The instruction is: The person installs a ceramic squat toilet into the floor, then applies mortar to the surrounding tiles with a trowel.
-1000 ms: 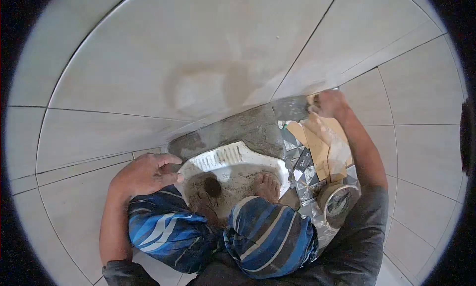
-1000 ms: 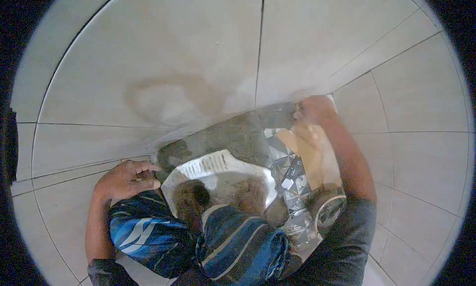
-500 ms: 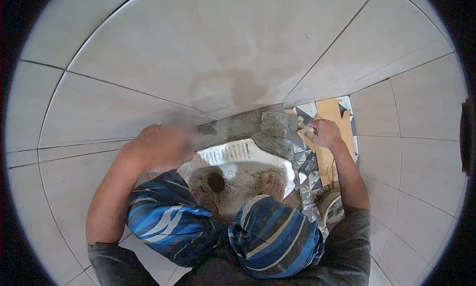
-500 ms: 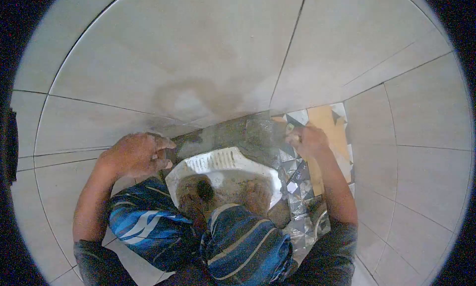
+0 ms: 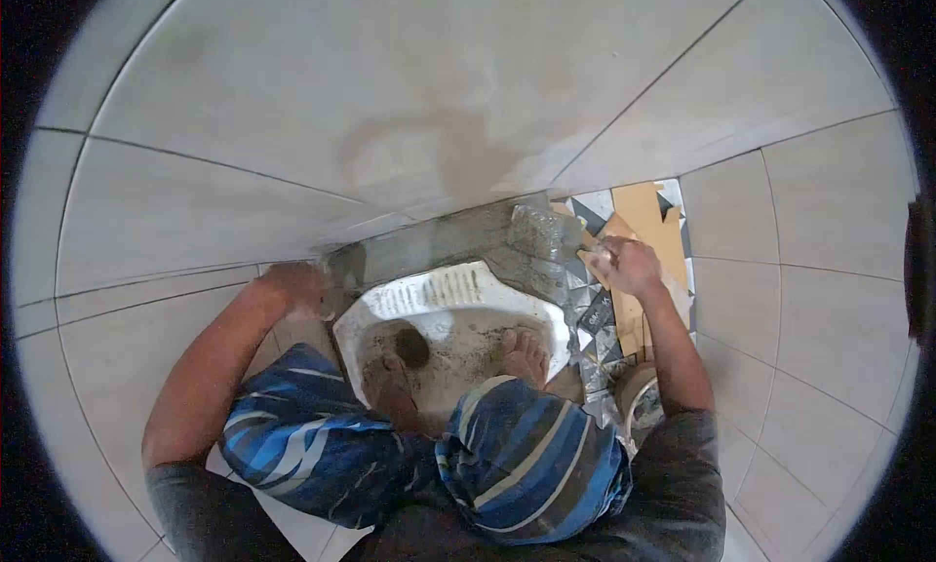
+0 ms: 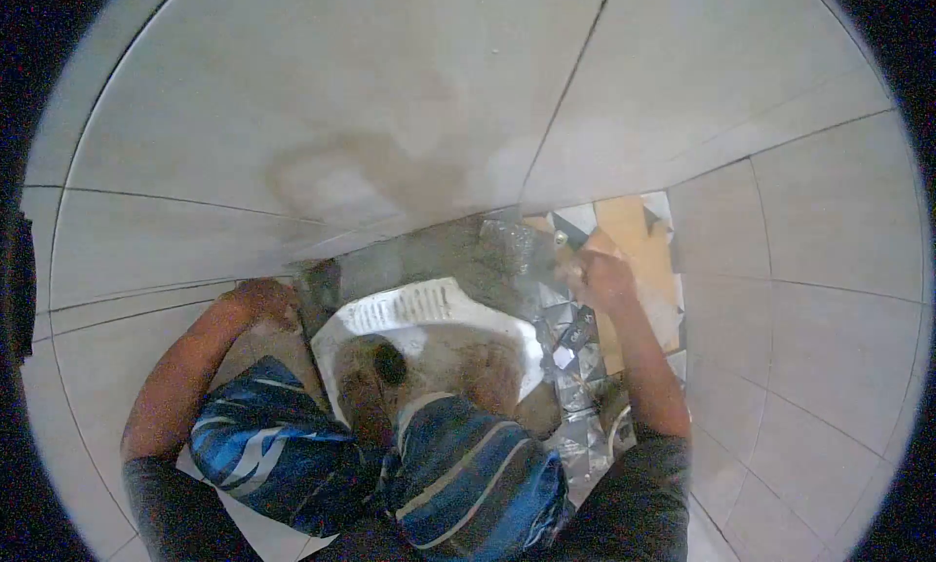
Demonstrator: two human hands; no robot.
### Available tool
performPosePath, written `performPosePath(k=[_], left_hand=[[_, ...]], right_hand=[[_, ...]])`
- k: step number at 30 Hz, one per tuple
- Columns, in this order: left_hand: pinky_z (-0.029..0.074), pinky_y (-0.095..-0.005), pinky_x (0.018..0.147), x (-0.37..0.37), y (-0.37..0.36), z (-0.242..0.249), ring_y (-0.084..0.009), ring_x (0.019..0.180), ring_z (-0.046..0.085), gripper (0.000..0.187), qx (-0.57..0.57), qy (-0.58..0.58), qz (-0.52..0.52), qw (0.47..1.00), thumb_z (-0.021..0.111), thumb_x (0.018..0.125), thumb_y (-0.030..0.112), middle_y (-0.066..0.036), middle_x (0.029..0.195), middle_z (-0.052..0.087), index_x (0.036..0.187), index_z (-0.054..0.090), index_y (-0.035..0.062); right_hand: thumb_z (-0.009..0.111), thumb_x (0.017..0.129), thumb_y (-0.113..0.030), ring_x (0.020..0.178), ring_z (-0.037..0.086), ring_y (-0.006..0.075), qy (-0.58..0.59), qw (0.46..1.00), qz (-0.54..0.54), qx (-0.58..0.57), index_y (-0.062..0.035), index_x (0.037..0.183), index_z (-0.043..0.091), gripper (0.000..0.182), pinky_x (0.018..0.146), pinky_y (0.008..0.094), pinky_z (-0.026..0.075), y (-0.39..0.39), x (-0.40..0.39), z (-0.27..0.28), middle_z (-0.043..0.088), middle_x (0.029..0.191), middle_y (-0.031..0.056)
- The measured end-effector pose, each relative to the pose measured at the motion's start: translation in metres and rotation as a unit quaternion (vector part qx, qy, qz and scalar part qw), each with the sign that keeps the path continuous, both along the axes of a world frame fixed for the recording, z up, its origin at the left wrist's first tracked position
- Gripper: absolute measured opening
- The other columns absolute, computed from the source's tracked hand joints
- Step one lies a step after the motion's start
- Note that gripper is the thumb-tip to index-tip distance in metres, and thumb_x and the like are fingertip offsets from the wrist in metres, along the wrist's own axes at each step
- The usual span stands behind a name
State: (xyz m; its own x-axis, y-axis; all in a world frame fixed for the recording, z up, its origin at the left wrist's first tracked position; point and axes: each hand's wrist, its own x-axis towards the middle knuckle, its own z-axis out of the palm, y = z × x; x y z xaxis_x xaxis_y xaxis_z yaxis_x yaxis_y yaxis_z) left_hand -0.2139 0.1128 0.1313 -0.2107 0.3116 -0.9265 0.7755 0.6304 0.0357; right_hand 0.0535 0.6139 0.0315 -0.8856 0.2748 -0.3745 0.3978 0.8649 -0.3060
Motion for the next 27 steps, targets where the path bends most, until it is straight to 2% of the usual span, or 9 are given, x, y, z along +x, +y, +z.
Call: performPosePath(k=[2, 5, 11, 15, 17, 19, 21, 23, 27], left_hand=[[0.054, -0.0499, 0.091, 0.009, 0.022, 0.015, -0.0394, 0.107, 0.067, 0.052, -0.021, 0.015, -0.013, 1.000, 0.072, 0.081, 0.050, -0.019, 0.110, 0.071, 0.115, 0.070, 0.0102], [0.053, -0.0500, 0.094, 0.011, 0.040, 0.039, -0.0396, 0.110, 0.066, 0.053, -0.033, 0.053, -0.034, 0.997, 0.072, 0.081, 0.050, -0.019, 0.115, 0.070, 0.117, 0.069, 0.0114], [0.052, -0.0497, 0.099, 0.001, 0.030, 0.004, -0.0388, 0.117, 0.063, 0.050, 0.023, 0.057, -0.022, 0.998, 0.069, 0.086, 0.048, -0.018, 0.122, 0.067, 0.120, 0.068, 0.0118], [0.050, -0.0504, 0.101, 0.016, 0.039, 0.014, -0.0383, 0.118, 0.062, 0.051, 0.058, 0.073, 0.012, 0.996, 0.066, 0.089, 0.046, -0.019, 0.125, 0.066, 0.124, 0.065, 0.0089], [0.049, -0.0506, 0.102, 0.016, 0.040, 0.009, -0.0387, 0.119, 0.061, 0.053, 0.033, 0.049, 0.030, 0.998, 0.065, 0.090, 0.047, -0.020, 0.126, 0.066, 0.127, 0.064, 0.0090], [0.049, -0.0508, 0.103, 0.013, 0.034, -0.003, -0.0391, 0.120, 0.061, 0.055, 0.008, 0.028, 0.048, 0.998, 0.065, 0.091, 0.047, -0.020, 0.126, 0.065, 0.130, 0.062, 0.0091], [0.052, -0.0523, 0.097, 0.009, 0.022, -0.010, -0.0401, 0.116, 0.062, 0.066, 0.065, -0.004, 0.066, 0.996, 0.066, 0.086, 0.061, -0.019, 0.123, 0.066, 0.138, 0.058, 0.0209], [0.052, -0.0514, 0.097, 0.011, 0.023, -0.010, -0.0396, 0.115, 0.063, 0.065, 0.070, 0.020, 0.049, 0.996, 0.066, 0.086, 0.060, -0.018, 0.121, 0.067, 0.138, 0.058, 0.0210], [0.052, -0.0485, 0.098, 0.015, 0.020, -0.003, -0.0385, 0.109, 0.066, 0.063, 0.112, 0.040, 0.062, 0.991, 0.067, 0.087, 0.058, -0.018, 0.115, 0.070, 0.136, 0.060, 0.0198]], right_hand=[[0.069, 0.084, -0.056, 0.088, 0.071, 0.0339, 0.027, 1.000, -0.002, 0.011, -0.0109, 0.110, 0.074, 0.053, 0.080, 0.0453, 0.055, -0.003, 0.013, -0.006, 0.074, 0.090, 0.0148], [0.068, 0.084, -0.059, 0.091, 0.071, 0.0345, -0.014, 0.998, -0.037, -0.053, -0.0112, 0.113, 0.074, 0.056, 0.084, 0.0455, 0.055, -0.008, 0.022, 0.008, 0.074, 0.092, 0.0165], [0.069, 0.081, -0.063, 0.094, 0.071, 0.0342, -0.031, 0.998, -0.019, -0.052, -0.0119, 0.111, 0.075, 0.059, 0.088, 0.0449, 0.055, -0.003, 0.028, 0.012, 0.075, 0.094, 0.0145], [0.071, 0.080, -0.062, 0.094, 0.071, 0.0343, -0.039, 0.998, -0.031, -0.049, -0.0113, 0.110, 0.076, 0.059, 0.087, 0.0446, 0.055, -0.001, 0.025, 0.020, 0.075, 0.096, 0.0145], [0.070, 0.080, -0.061, 0.097, 0.070, 0.0336, -0.090, 0.996, 0.005, -0.027, -0.0118, 0.111, 0.075, 0.058, 0.088, 0.0446, 0.054, -0.002, 0.012, 0.032, 0.075, 0.098, 0.0141], [0.070, 0.081, -0.061, 0.098, 0.070, 0.0333, -0.074, 0.996, 0.036, -0.032, -0.0120, 0.111, 0.075, 0.058, 0.089, 0.0445, 0.054, 0.001, 0.005, 0.030, 0.075, 0.100, 0.0145], [0.069, 0.082, -0.061, 0.100, 0.070, 0.0329, -0.057, 0.995, 0.068, -0.036, -0.0123, 0.112, 0.075, 0.058, 0.090, 0.0444, 0.054, 0.005, 0.000, 0.024, 0.075, 0.101, 0.0149], [0.067, 0.083, -0.061, 0.102, 0.069, 0.0326, -0.119, 0.985, 0.121, -0.005, -0.0125, 0.112, 0.075, 0.057, 0.092, 0.0439, 0.053, 0.009, -0.004, 0.010, 0.074, 0.104, 0.0155], [0.068, 0.083, -0.059, 0.102, 0.069, 0.0328, -0.156, 0.980, 0.123, -0.010, -0.0137, 0.111, 0.075, 0.053, 0.092, 0.0430, 0.054, 0.026, 0.002, 0.003, 0.074, 0.106, 0.0157]])
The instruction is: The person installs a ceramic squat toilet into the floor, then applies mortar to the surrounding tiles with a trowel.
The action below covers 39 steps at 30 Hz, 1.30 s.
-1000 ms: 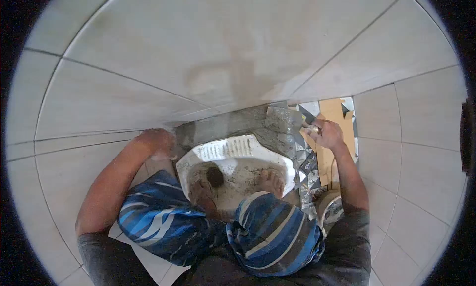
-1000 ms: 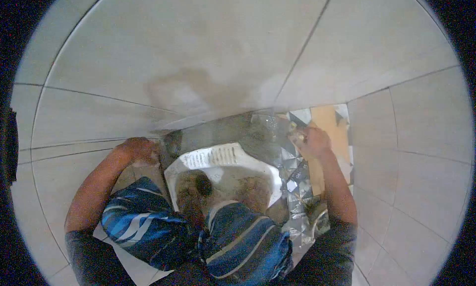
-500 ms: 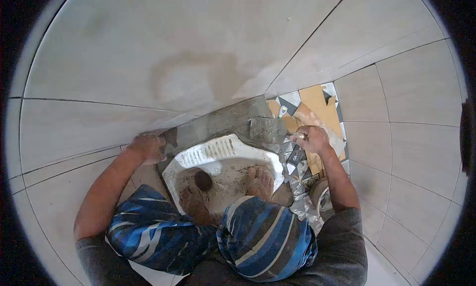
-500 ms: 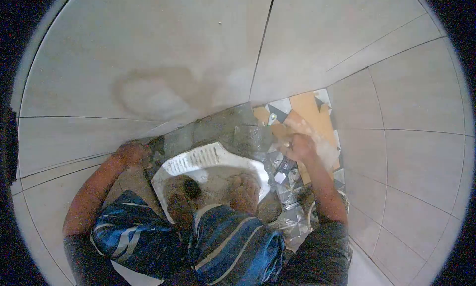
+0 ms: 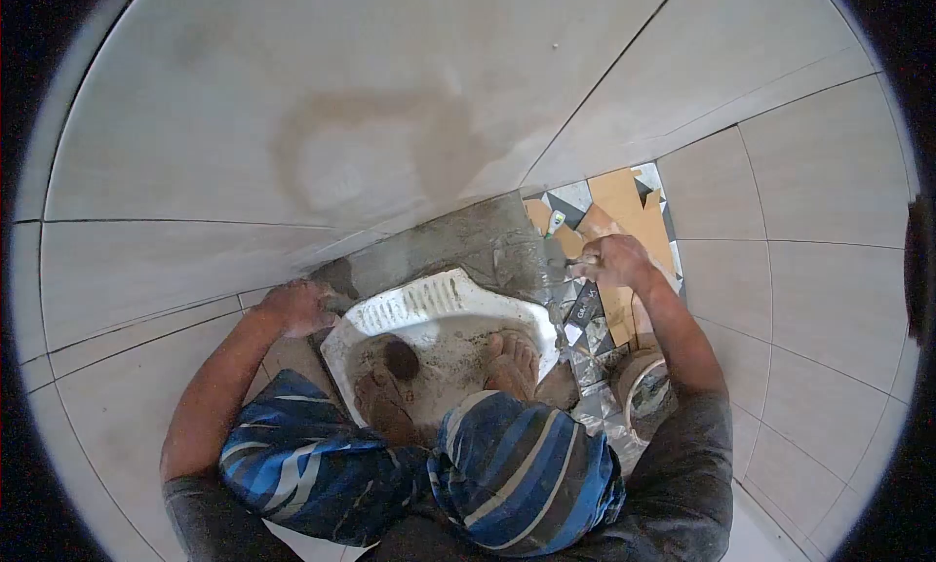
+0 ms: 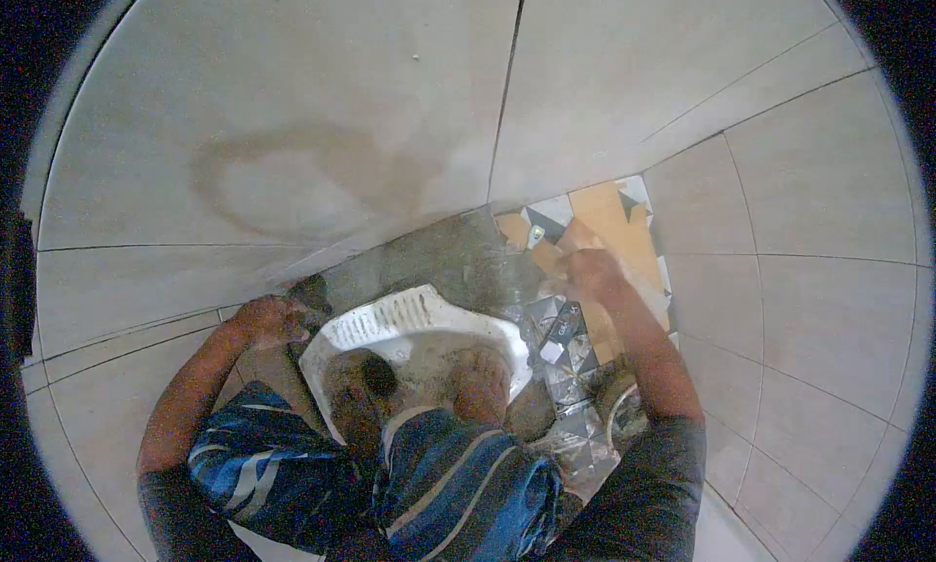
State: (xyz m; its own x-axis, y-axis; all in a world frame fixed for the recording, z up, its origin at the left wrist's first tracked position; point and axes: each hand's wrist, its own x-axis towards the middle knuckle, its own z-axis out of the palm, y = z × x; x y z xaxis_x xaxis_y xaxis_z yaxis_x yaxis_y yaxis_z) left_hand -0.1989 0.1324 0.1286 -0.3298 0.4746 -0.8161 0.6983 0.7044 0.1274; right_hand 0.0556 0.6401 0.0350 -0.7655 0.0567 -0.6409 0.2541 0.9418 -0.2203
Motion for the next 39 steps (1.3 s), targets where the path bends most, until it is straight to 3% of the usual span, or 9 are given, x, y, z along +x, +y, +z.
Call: performPosePath(k=[3, 10, 13, 16, 22, 27, 30, 33, 39], left_hand=[[0.051, -0.0474, 0.098, -0.003, 0.016, 0.013, -0.0375, 0.109, 0.066, 0.063, -0.085, -0.057, 0.090, 0.991, 0.067, 0.087, 0.058, -0.020, 0.114, 0.070, 0.136, 0.060, 0.0189], [0.053, -0.0491, 0.092, 0.007, 0.023, 0.015, -0.0358, 0.098, 0.070, 0.063, -0.036, -0.043, 0.014, 0.998, 0.069, 0.086, 0.055, -0.020, 0.110, 0.072, 0.135, 0.062, 0.0165], [0.053, -0.0421, 0.094, 0.013, 0.039, 0.021, -0.0322, 0.105, 0.068, 0.055, -0.034, -0.129, 0.081, 0.988, 0.069, 0.088, 0.040, -0.019, 0.115, 0.070, 0.135, 0.061, 0.0129], [0.054, -0.0374, 0.090, 0.019, 0.044, 0.007, -0.0277, 0.100, 0.069, 0.053, 0.025, -0.163, 0.088, 0.982, 0.073, 0.089, 0.033, -0.018, 0.115, 0.070, 0.135, 0.060, 0.0079], [0.053, -0.0357, 0.093, 0.041, 0.074, 0.006, -0.0217, 0.103, 0.067, 0.049, -0.006, -0.215, 0.093, 0.972, 0.071, 0.092, 0.020, -0.017, 0.115, 0.070, 0.136, 0.058, 0.0029], [0.051, -0.0336, 0.093, 0.036, 0.068, -0.011, -0.0188, 0.103, 0.066, 0.049, -0.001, -0.263, 0.118, 0.957, 0.071, 0.093, 0.022, -0.015, 0.114, 0.070, 0.134, 0.058, -0.0008], [0.051, -0.0324, 0.093, 0.027, 0.076, -0.007, -0.0181, 0.103, 0.065, 0.048, -0.001, -0.228, 0.053, 0.972, 0.072, 0.092, 0.020, -0.012, 0.112, 0.070, 0.133, 0.058, -0.0018], [0.052, -0.0321, 0.091, 0.022, 0.059, -0.012, -0.0167, 0.102, 0.064, 0.048, 0.044, -0.266, 0.168, 0.948, 0.073, 0.092, 0.018, -0.009, 0.109, 0.069, 0.133, 0.058, -0.0016], [0.050, -0.0300, 0.090, 0.040, 0.060, -0.008, -0.0136, 0.097, 0.061, 0.047, 0.037, -0.283, 0.290, 0.914, 0.074, 0.092, 0.018, -0.006, 0.108, 0.067, 0.133, 0.058, 0.0004]], right_hand=[[0.070, 0.082, -0.056, 0.100, 0.070, 0.0329, 0.096, 0.995, -0.019, 0.003, -0.0140, 0.109, 0.074, 0.050, 0.089, 0.0436, 0.054, 0.043, 0.028, -0.010, 0.074, 0.103, 0.0148], [0.069, 0.085, -0.052, 0.093, 0.070, 0.0363, 0.080, 0.961, -0.245, 0.103, -0.0109, 0.102, 0.075, 0.045, 0.083, 0.0472, 0.054, 0.065, 0.128, 0.043, 0.073, 0.091, 0.0170], [0.065, 0.089, -0.050, 0.090, 0.068, 0.0403, 0.095, 0.917, -0.369, 0.114, -0.0072, 0.099, 0.071, 0.045, 0.081, 0.0509, 0.052, 0.041, 0.207, 0.054, 0.070, 0.084, 0.0184], [0.059, 0.094, -0.050, 0.089, 0.065, 0.0481, 0.139, 0.916, -0.332, 0.178, -0.0003, 0.108, 0.057, 0.051, 0.081, 0.0546, 0.051, 0.010, 0.301, 0.049, 0.068, 0.090, 0.0260], [0.052, 0.097, -0.052, 0.098, 0.068, 0.0447, -0.124, 0.833, -0.508, 0.181, -0.0012, 0.121, 0.059, 0.057, 0.086, 0.0534, 0.054, -0.054, 0.391, 0.124, 0.070, 0.102, 0.0277], [0.056, 0.093, -0.036, 0.103, 0.071, 0.0334, -0.303, 0.821, -0.457, 0.162, -0.0051, 0.112, 0.072, 0.040, 0.092, 0.0463, 0.056, -0.067, 0.439, 0.068, 0.074, 0.107, 0.0166], [0.057, 0.089, -0.023, 0.104, 0.071, 0.0315, -0.255, 0.818, -0.486, 0.170, -0.0059, 0.103, 0.076, 0.029, 0.090, 0.0446, 0.057, -0.065, 0.438, 0.001, 0.074, 0.109, 0.0151], [0.060, 0.087, -0.022, 0.105, 0.071, 0.0310, -0.244, 0.840, -0.460, 0.153, -0.0069, 0.103, 0.076, 0.027, 0.090, 0.0437, 0.057, -0.066, 0.414, -0.036, 0.074, 0.110, 0.0158], [0.064, 0.082, -0.023, 0.105, 0.071, 0.0308, -0.254, 0.856, -0.434, 0.119, -0.0081, 0.101, 0.077, 0.027, 0.092, 0.0430, 0.056, -0.058, 0.389, 0.001, 0.074, 0.108, 0.0166]])
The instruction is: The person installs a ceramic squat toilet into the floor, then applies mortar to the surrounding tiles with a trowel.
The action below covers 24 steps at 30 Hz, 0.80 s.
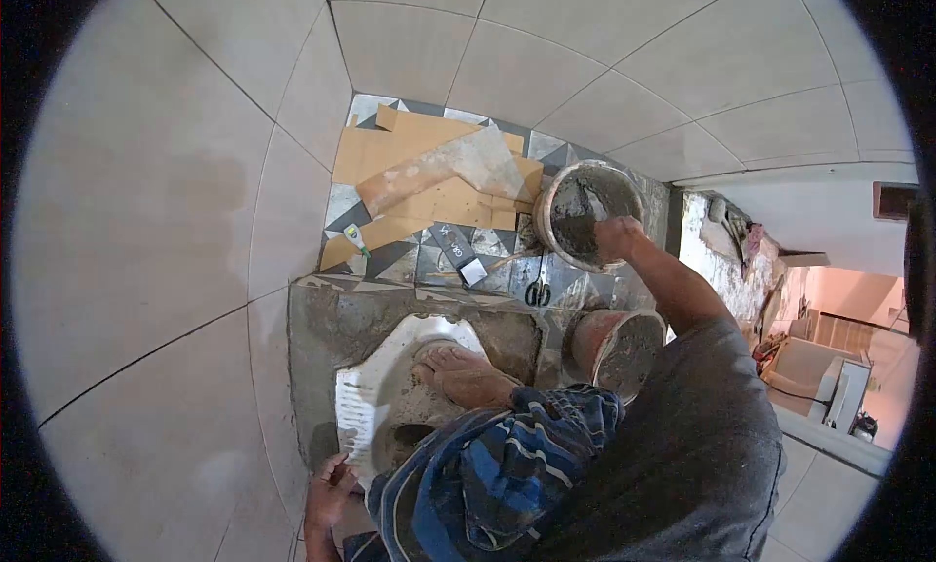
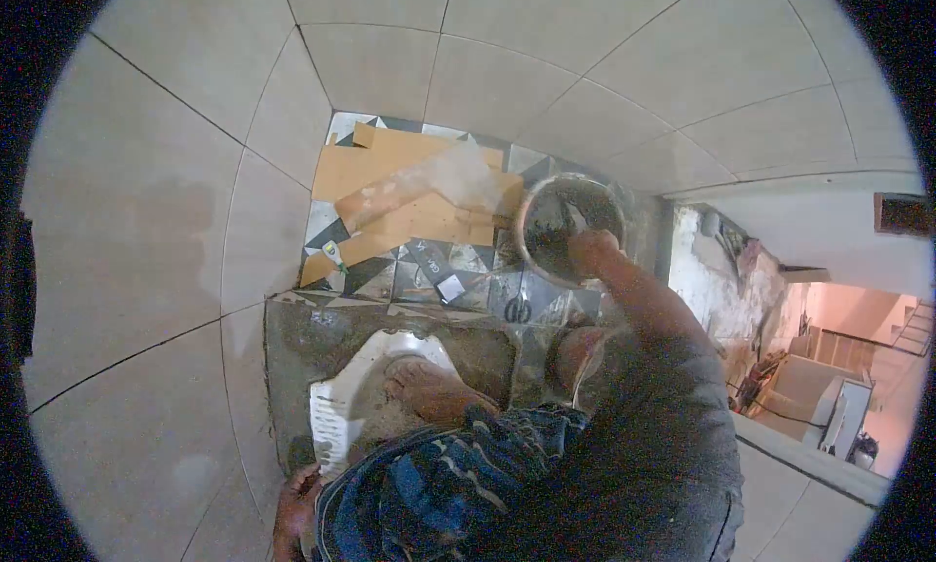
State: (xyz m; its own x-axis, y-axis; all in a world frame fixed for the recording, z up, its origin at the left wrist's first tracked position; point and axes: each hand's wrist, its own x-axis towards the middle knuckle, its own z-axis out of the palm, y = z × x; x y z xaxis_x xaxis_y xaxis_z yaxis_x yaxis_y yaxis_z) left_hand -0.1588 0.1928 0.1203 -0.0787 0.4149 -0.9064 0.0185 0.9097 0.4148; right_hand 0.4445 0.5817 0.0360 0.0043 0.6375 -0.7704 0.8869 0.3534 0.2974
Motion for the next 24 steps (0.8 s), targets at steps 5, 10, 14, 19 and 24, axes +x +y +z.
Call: performPosePath(k=[5, 10, 14, 19, 24], left_hand=[[0.049, -0.0279, 0.086, -0.008, -0.013, -0.012, -0.0109, 0.095, 0.058, 0.048, 0.043, -0.010, -0.047, 0.998, 0.072, 0.093, 0.018, -0.004, 0.104, 0.065, 0.135, 0.057, 0.0022], [0.048, -0.0307, 0.088, -0.012, 0.008, -0.012, -0.0139, 0.097, 0.059, 0.047, 0.014, 0.022, -0.101, 0.995, 0.069, 0.095, 0.031, -0.007, 0.107, 0.068, 0.130, 0.061, 0.0013], [0.051, -0.0381, 0.089, -0.027, -0.021, -0.041, -0.0248, 0.096, 0.067, 0.047, 0.021, 0.028, -0.393, 0.919, 0.058, 0.097, 0.044, -0.015, 0.110, 0.072, 0.121, 0.067, 0.0048], [0.057, -0.0516, 0.080, -0.051, -0.030, -0.027, -0.0366, 0.093, 0.073, 0.032, -0.161, 0.131, -0.514, 0.832, 0.066, 0.082, 0.027, -0.025, 0.102, 0.073, 0.101, 0.077, 0.0039], [0.058, -0.0490, 0.080, -0.048, -0.071, -0.057, -0.0337, 0.108, 0.070, 0.041, -0.227, 0.155, -0.480, 0.833, 0.077, 0.077, 0.026, -0.016, 0.113, 0.074, 0.114, 0.074, 0.0088]], right_hand=[[0.064, 0.083, -0.026, 0.104, 0.071, 0.0323, 0.015, 1.000, 0.000, -0.027, -0.0079, 0.101, 0.077, 0.029, 0.093, 0.0450, 0.056, -0.006, 0.023, -0.022, 0.075, 0.103, 0.0164], [0.063, 0.088, -0.034, 0.083, 0.070, 0.0304, 0.153, 0.984, -0.091, 0.007, -0.0001, 0.097, 0.073, 0.037, 0.077, 0.0462, 0.054, -0.012, 0.029, 0.029, 0.074, 0.089, 0.0151], [0.059, 0.093, -0.031, 0.083, 0.065, 0.0270, 0.243, 0.901, -0.351, 0.075, 0.0046, 0.103, 0.068, 0.038, 0.079, 0.0420, 0.051, -0.046, 0.034, 0.053, 0.069, 0.086, 0.0158], [0.065, 0.092, -0.023, 0.055, 0.046, 0.0078, 0.439, 0.842, -0.257, 0.179, 0.0012, 0.125, 0.063, 0.041, 0.048, 0.0265, 0.038, -0.068, 0.086, 0.011, 0.052, 0.068, 0.0003], [0.061, 0.083, -0.015, 0.088, 0.064, 0.0227, 0.547, 0.822, -0.158, 0.037, 0.0039, 0.126, 0.059, 0.046, 0.081, 0.0367, 0.052, -0.072, -0.058, 0.041, 0.068, 0.099, 0.0115]])
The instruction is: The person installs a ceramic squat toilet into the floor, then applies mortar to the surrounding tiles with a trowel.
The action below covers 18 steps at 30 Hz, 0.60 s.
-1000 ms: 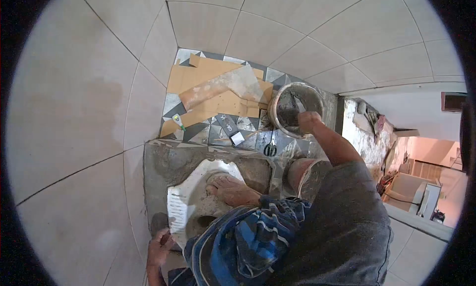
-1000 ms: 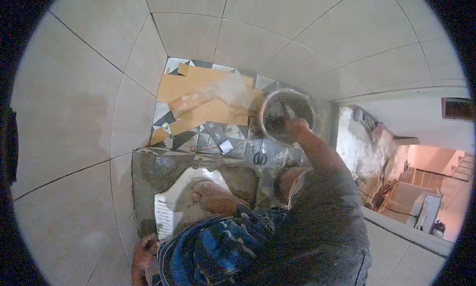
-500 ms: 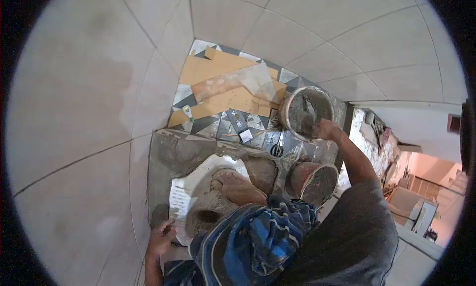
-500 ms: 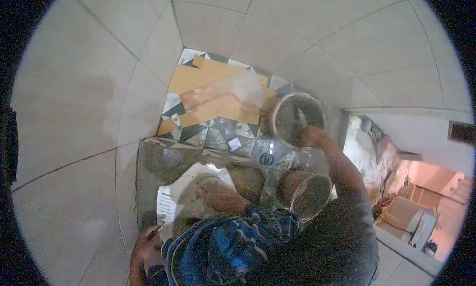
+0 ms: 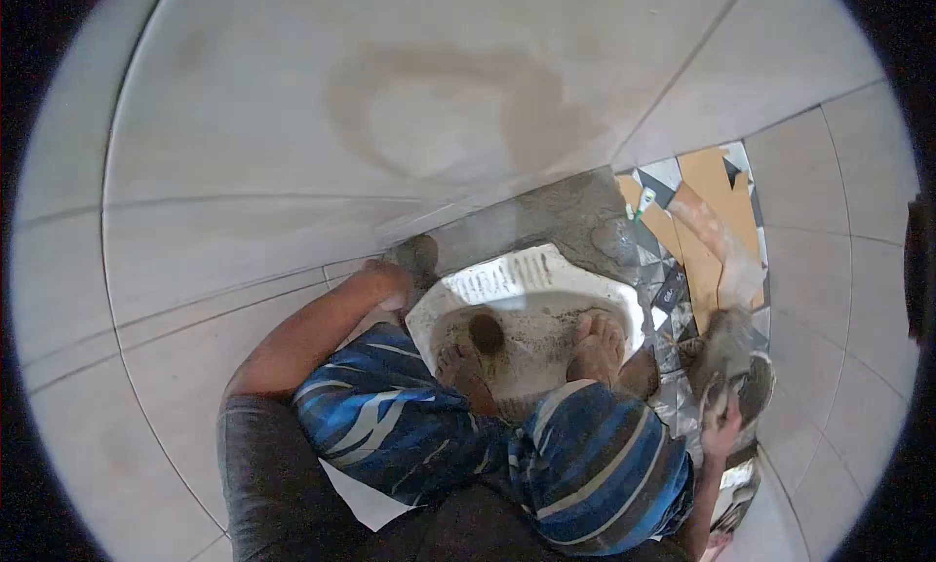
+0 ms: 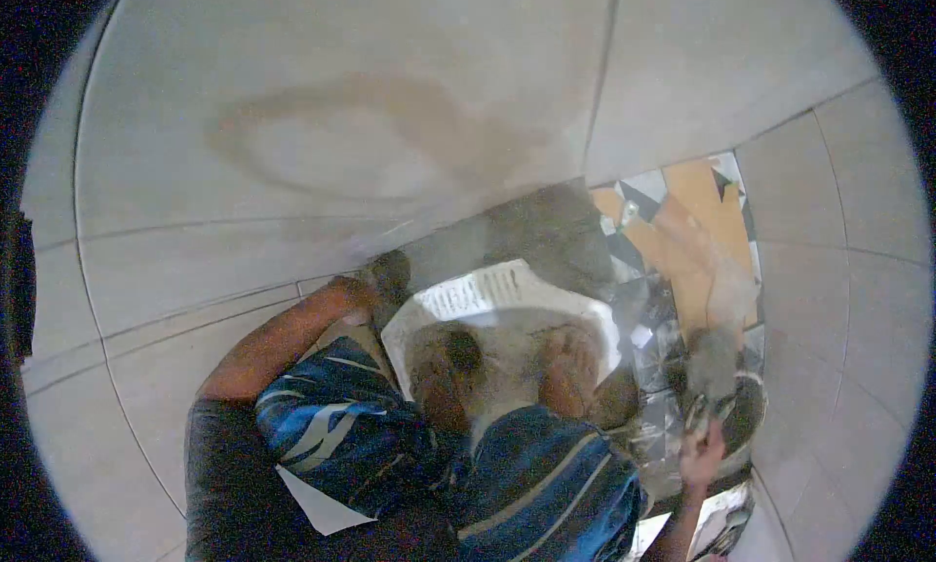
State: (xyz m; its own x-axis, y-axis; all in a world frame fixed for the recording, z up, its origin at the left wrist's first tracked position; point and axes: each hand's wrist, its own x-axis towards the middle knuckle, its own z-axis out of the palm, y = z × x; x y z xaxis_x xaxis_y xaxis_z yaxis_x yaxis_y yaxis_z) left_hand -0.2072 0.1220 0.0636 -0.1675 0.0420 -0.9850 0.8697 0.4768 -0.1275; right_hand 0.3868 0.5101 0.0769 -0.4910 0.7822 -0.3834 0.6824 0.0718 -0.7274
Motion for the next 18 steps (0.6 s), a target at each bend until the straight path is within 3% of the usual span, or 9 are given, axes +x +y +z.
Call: performPosePath(k=[1, 3, 6, 7, 9, 12, 14, 16, 18], left_hand=[[0.058, -0.0490, 0.080, 0.000, -0.001, 0.001, -0.0337, 0.108, 0.070, 0.041, 0.002, 0.004, 0.009, 1.000, 0.077, 0.077, 0.026, -0.016, 0.113, 0.074, 0.114, 0.074, 0.0088], [0.058, -0.0496, 0.081, 0.000, -0.001, 0.006, -0.0333, 0.109, 0.070, 0.042, -0.010, 0.022, 0.031, 0.999, 0.077, 0.078, 0.026, -0.014, 0.115, 0.073, 0.116, 0.074, 0.0100], [0.058, -0.0505, 0.082, 0.002, -0.002, 0.019, -0.0326, 0.110, 0.069, 0.043, -0.029, 0.048, 0.071, 0.996, 0.076, 0.079, 0.027, -0.012, 0.118, 0.072, 0.120, 0.072, 0.0119], [0.058, -0.0508, 0.082, 0.003, -0.002, 0.025, -0.0324, 0.111, 0.069, 0.044, -0.036, 0.057, 0.084, 0.994, 0.076, 0.080, 0.027, -0.011, 0.119, 0.072, 0.121, 0.072, 0.0125], [0.058, -0.0514, 0.083, 0.005, -0.002, 0.036, -0.0320, 0.112, 0.068, 0.045, -0.049, 0.077, 0.112, 0.989, 0.076, 0.081, 0.028, -0.009, 0.121, 0.072, 0.123, 0.071, 0.0137], [0.057, -0.0550, 0.084, 0.010, -0.006, 0.054, -0.0297, 0.113, 0.068, 0.043, -0.046, 0.097, 0.122, 0.987, 0.074, 0.084, 0.029, -0.005, 0.124, 0.071, 0.125, 0.071, 0.0174], [0.057, -0.0501, 0.082, 0.016, -0.031, 0.051, -0.0269, 0.107, 0.070, 0.034, 0.030, 0.097, 0.095, 0.990, 0.068, 0.088, 0.028, -0.007, 0.115, 0.073, 0.119, 0.073, 0.0152], [0.058, -0.0452, 0.081, 0.018, -0.035, 0.062, -0.0241, 0.102, 0.073, 0.029, 0.098, 0.096, 0.055, 0.989, 0.062, 0.092, 0.027, -0.009, 0.106, 0.076, 0.113, 0.074, 0.0130], [0.058, -0.0464, 0.078, 0.025, -0.013, 0.072, -0.0267, 0.102, 0.073, 0.025, 0.005, 0.094, 0.060, 0.994, 0.069, 0.086, 0.027, -0.008, 0.105, 0.076, 0.107, 0.076, 0.0154]], right_hand=[[0.062, 0.083, -0.015, 0.097, 0.065, 0.0276, -0.015, 0.997, 0.036, -0.059, 0.0034, 0.126, 0.059, 0.048, 0.089, 0.0393, 0.051, 0.002, -0.020, -0.009, 0.069, 0.107, 0.0153], [0.064, 0.081, -0.013, 0.094, 0.068, 0.0343, -0.028, 0.963, 0.223, 0.147, 0.0009, 0.127, 0.060, 0.048, 0.086, 0.0406, 0.052, -0.007, -0.094, -0.016, 0.069, 0.106, 0.0207], [0.070, 0.083, -0.017, 0.098, 0.066, 0.0454, 0.032, 0.904, 0.402, 0.141, -0.0006, 0.123, 0.059, 0.045, 0.086, 0.0449, 0.053, -0.024, -0.214, -0.017, 0.067, 0.105, 0.0271], [0.070, 0.084, -0.020, 0.105, 0.065, 0.0442, 0.057, 0.903, 0.418, 0.083, -0.0020, 0.125, 0.058, 0.046, 0.087, 0.0462, 0.053, -0.033, -0.245, -0.024, 0.067, 0.110, 0.0260], [0.067, 0.088, -0.021, 0.111, 0.064, 0.0418, 0.015, 0.840, 0.510, 0.185, -0.0041, 0.128, 0.057, 0.044, 0.089, 0.0478, 0.053, -0.060, -0.301, -0.033, 0.064, 0.119, 0.0246], [0.061, 0.092, -0.022, 0.114, 0.063, 0.0400, 0.042, 0.820, 0.558, 0.119, -0.0061, 0.130, 0.055, 0.042, 0.092, 0.0503, 0.052, -0.096, -0.374, -0.060, 0.061, 0.128, 0.0233], [0.057, 0.093, -0.020, 0.112, 0.064, 0.0388, -0.084, 0.720, 0.654, 0.215, -0.0075, 0.133, 0.053, 0.042, 0.091, 0.0504, 0.052, -0.118, -0.415, -0.060, 0.062, 0.125, 0.0220], [0.057, 0.092, -0.019, 0.109, 0.065, 0.0385, -0.080, 0.730, 0.645, 0.214, -0.0079, 0.134, 0.052, 0.044, 0.090, 0.0499, 0.054, -0.131, -0.423, -0.064, 0.063, 0.121, 0.0211], [0.057, 0.091, -0.019, 0.107, 0.066, 0.0382, -0.081, 0.736, 0.637, 0.212, -0.0082, 0.135, 0.050, 0.045, 0.088, 0.0494, 0.055, -0.132, -0.426, -0.069, 0.064, 0.118, 0.0201]])
